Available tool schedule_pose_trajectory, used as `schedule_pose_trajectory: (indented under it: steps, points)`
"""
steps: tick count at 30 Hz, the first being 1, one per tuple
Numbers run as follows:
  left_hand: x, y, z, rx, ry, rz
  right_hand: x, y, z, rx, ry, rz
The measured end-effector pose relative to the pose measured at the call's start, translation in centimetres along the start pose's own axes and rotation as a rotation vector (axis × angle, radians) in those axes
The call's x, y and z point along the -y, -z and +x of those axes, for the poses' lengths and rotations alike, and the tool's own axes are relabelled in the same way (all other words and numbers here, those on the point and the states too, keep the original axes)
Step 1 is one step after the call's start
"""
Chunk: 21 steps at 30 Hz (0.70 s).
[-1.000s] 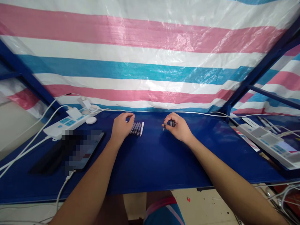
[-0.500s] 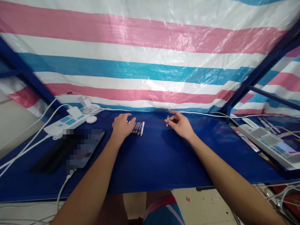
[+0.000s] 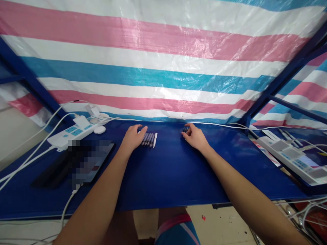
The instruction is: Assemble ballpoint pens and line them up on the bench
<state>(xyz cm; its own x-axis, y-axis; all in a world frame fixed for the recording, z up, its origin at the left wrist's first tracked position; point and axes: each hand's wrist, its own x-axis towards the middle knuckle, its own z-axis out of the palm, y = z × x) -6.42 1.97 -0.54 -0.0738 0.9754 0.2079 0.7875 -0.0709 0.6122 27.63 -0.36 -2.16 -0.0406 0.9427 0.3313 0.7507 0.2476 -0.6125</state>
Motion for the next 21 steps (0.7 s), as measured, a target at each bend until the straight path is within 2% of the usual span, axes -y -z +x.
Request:
schedule_pose_trajectory:
  steps: [8,13,16,21]
  points:
    - [-0.7,-0.3,-0.3,0.082,0.042,-0.185,-0.4,0.2,0.2,-0.036,-0.002,-0.023]
    - [-1.0,-0.9,-0.5,0.072,0.052,-0.253,0.0,0.2,0.1,-0.043,-0.021,-0.008]
    - [-0.8,-0.9,-0.5,0.051,0.0,-0.185,0.2,0.2,-0.1,-0.084,-0.003,-0.022]
    - [0.2,0.2,-0.1,-0.063,-0.101,0.009,0.6,0.0,-0.2,-0.104,0.011,-0.069]
